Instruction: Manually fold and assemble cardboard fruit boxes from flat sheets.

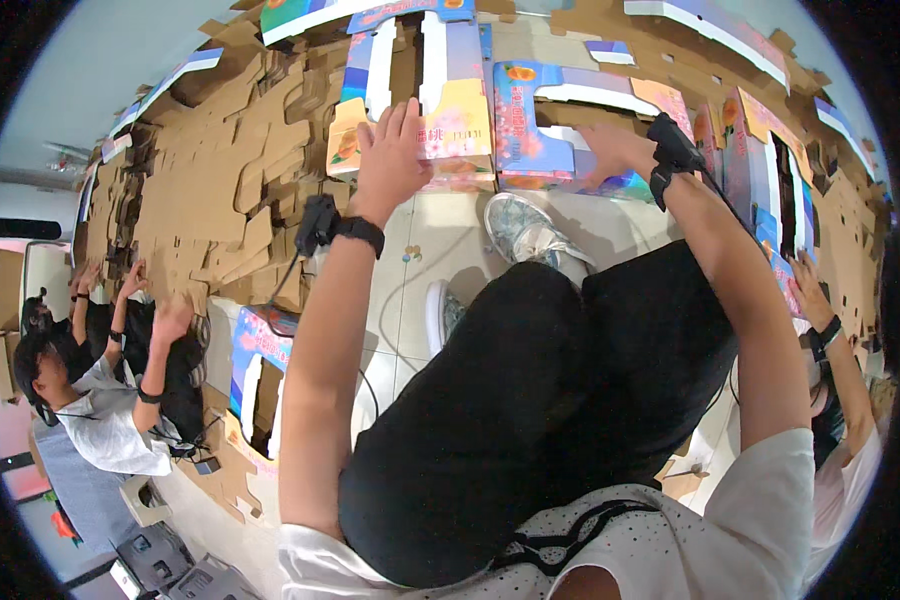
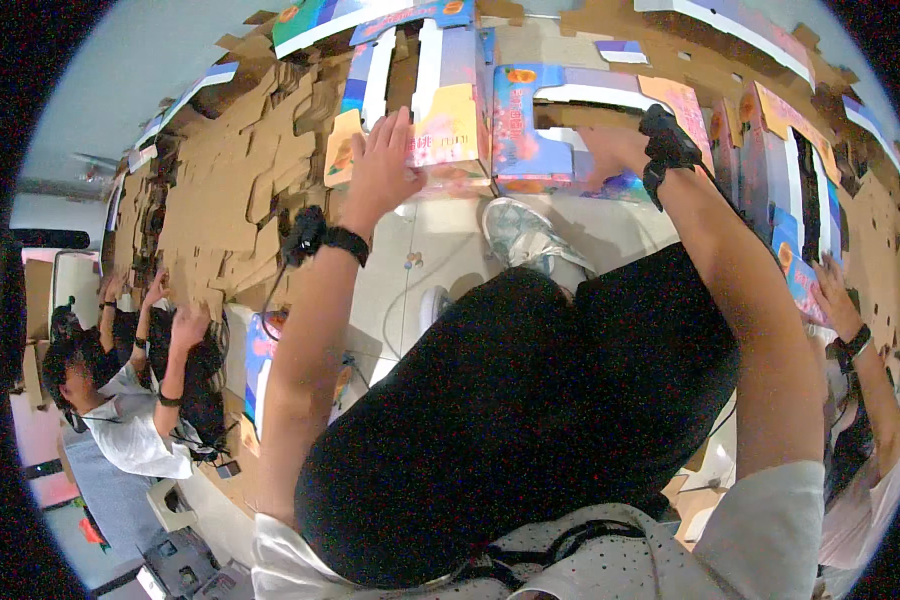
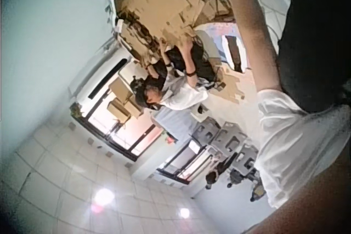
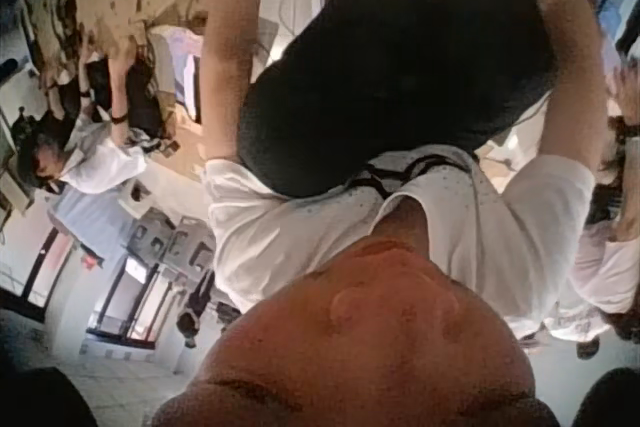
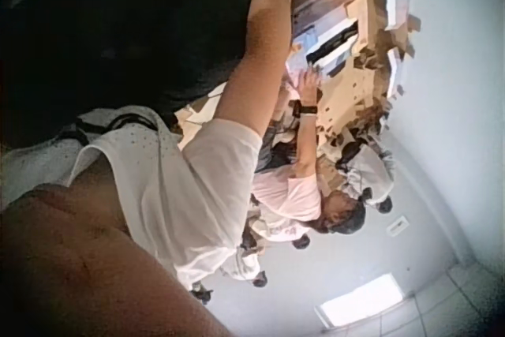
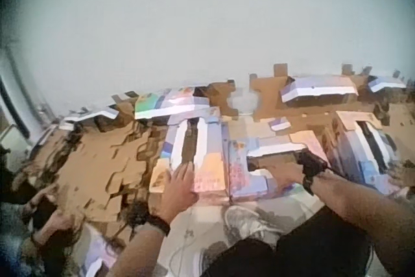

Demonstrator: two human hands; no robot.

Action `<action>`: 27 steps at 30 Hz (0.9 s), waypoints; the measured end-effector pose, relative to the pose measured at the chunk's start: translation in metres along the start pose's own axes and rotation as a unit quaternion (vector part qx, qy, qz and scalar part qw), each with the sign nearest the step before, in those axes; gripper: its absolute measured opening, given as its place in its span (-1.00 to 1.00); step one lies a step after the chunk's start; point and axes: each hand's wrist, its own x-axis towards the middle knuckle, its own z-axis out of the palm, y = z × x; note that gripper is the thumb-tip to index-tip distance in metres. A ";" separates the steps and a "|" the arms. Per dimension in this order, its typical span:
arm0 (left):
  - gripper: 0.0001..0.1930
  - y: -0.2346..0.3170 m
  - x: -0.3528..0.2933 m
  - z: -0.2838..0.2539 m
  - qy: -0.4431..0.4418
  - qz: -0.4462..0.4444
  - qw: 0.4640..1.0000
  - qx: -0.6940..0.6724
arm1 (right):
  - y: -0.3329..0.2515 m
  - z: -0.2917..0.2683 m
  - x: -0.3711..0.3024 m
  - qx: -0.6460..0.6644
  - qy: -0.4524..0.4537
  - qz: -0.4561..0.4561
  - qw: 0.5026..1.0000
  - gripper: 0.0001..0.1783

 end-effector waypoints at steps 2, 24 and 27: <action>0.11 -0.003 -0.022 -0.005 0.012 -0.014 1.000 -0.018 | -0.002 -0.005 -0.007 0.022 0.017 -0.043 0.999 0.20; 0.27 0.007 -0.519 -0.028 -0.130 -0.390 0.888 0.205 | 0.001 -0.033 -0.082 0.029 -0.041 0.030 0.998 0.02; 0.23 0.006 -0.506 -0.040 -0.105 -0.402 0.881 0.224 | -0.002 -0.033 -0.089 0.046 -0.024 0.005 0.999 -0.01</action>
